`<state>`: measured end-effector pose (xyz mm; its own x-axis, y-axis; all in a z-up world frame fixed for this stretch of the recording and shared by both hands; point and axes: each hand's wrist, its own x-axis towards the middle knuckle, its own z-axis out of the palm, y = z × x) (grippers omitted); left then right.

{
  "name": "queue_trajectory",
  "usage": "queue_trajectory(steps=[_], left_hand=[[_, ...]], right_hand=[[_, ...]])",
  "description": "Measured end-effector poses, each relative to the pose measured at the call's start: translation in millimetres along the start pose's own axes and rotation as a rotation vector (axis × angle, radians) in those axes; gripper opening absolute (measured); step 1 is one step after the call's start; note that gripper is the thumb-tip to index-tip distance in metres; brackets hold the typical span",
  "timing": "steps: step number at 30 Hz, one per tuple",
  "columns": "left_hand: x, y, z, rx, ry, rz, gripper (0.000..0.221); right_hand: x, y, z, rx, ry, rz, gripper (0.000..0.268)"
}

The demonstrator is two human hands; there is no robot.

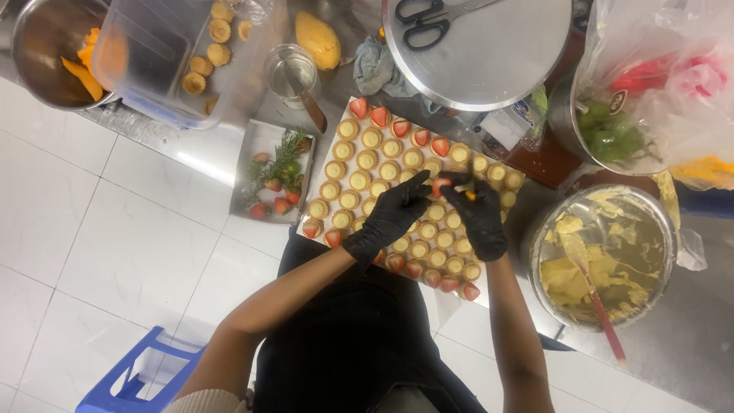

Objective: Decorating small pastry tarts with sliced strawberries using scissors and a knife.

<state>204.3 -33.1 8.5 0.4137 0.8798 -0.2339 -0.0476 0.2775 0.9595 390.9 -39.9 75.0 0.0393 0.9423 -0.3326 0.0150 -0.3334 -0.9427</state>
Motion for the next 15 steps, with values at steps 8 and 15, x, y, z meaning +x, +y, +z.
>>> queue_trajectory(steps=[8,15], left_hand=[[-4.2,4.8,-46.3,-0.129,0.020,0.028,0.053],[-58.7,88.3,-143.6,0.111,0.354,0.058,0.032]], right_hand=[[69.9,37.8,-46.4,-0.356,0.192,-0.249,0.019],[89.9,68.5,-58.6,-0.790,0.225,-0.320,0.023]])
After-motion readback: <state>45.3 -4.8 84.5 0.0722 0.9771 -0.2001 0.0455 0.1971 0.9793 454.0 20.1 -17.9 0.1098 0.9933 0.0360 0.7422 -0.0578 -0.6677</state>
